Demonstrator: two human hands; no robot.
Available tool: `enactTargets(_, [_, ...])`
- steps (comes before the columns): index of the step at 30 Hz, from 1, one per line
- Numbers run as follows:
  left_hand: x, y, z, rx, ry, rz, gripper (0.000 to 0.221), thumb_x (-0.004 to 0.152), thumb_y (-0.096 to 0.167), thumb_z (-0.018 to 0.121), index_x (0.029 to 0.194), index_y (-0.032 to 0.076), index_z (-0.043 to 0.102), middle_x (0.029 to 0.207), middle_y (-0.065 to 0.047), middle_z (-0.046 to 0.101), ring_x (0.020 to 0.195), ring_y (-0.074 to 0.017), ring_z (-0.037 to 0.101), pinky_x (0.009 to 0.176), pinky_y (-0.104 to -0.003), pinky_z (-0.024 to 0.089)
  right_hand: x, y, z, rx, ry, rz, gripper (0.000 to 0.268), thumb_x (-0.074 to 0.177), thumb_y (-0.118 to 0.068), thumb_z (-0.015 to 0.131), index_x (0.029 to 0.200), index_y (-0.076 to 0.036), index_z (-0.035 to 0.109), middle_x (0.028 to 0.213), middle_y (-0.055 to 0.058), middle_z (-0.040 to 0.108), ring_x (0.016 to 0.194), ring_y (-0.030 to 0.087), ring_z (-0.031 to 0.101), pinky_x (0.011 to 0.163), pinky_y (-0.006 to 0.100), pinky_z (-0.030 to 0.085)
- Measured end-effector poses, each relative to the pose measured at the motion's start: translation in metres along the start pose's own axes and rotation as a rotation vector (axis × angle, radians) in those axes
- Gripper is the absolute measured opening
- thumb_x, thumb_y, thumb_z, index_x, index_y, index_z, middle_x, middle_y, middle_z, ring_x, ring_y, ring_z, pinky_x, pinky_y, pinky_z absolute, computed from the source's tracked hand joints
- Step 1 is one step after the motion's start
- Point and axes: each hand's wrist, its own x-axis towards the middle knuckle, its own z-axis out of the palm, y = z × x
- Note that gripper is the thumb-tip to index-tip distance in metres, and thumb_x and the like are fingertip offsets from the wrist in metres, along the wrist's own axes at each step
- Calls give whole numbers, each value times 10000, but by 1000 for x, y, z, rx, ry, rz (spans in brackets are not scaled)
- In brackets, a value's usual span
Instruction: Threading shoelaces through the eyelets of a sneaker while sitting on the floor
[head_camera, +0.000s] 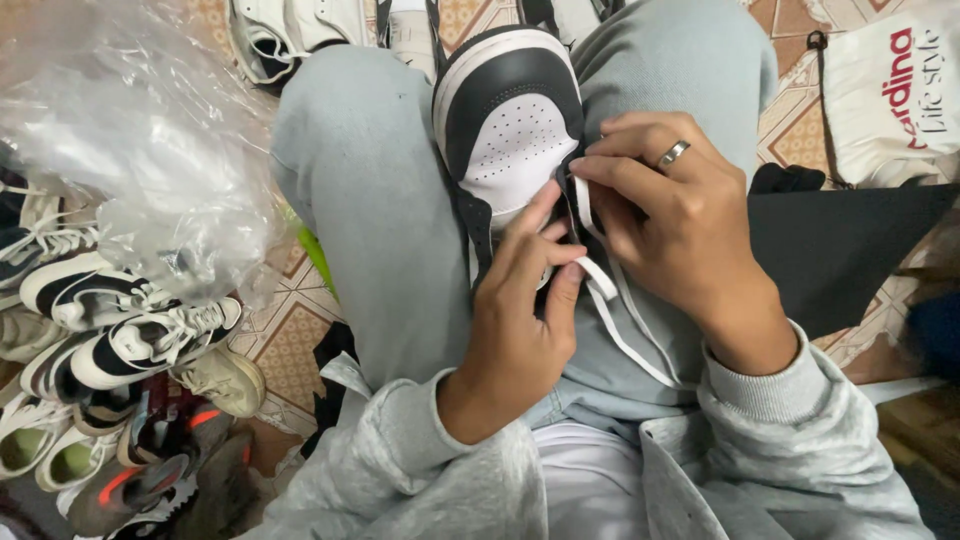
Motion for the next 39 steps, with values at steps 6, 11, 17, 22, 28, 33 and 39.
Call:
enactTargets(6, [9,11,-10,502,66,141,184,892,-78,747,1035,-36,639,1250,-163,558,873,-309,671,741,-405,546,1,3,0,-48,-23,-18,200,842,98,793,1020,9,818,1016,93,718,1085,296,699,860,379,548])
enactTargets(11, [31,13,-28,812,158,250,176,859,9,830,1016,66,774,917,-29,602,754,-220,516,601,-377,418,0,4,-2,-33,-12,-28,193,853,100,795,1025,15,813,1009,96,718,1078,293,697,865,383,548])
enactTargets(17, [38,3,-13,881,185,335,117,837,32,821,915,97,763,906,-27,544,764,-234,447,660,-377,438,-1,5,-2,-53,-4,-27,195,855,53,803,1043,-3,801,1020,78,720,1102,283,702,853,371,546])
enactTargets(22, [39,-8,-8,878,235,376,156,818,-18,853,932,77,803,895,-15,567,754,-209,408,643,-340,421,-1,7,-5,-55,-39,-41,173,882,-8,783,1054,-7,803,1028,73,741,1125,275,688,853,356,548])
enactTargets(28, [43,-15,-9,935,233,391,206,794,-4,831,943,136,808,894,9,575,730,-198,460,560,-340,422,-4,7,-8,-68,-100,-50,292,874,-91,774,1151,-1,787,1067,74,736,1182,282,662,865,351,542])
enactTargets(33, [47,-12,-9,968,220,412,125,837,13,812,916,100,771,875,-15,557,715,-196,459,542,-334,403,-4,7,-7,-96,-102,-60,333,856,-120,771,1171,-12,778,1065,72,732,1182,279,665,841,348,544])
enactTargets(39, [48,-13,-5,1067,174,353,81,877,78,768,934,98,714,878,-48,544,774,-241,503,637,-368,465,-5,3,-6,-121,-86,-38,342,859,-150,744,1174,-22,777,1066,66,736,1176,261,667,817,333,546])
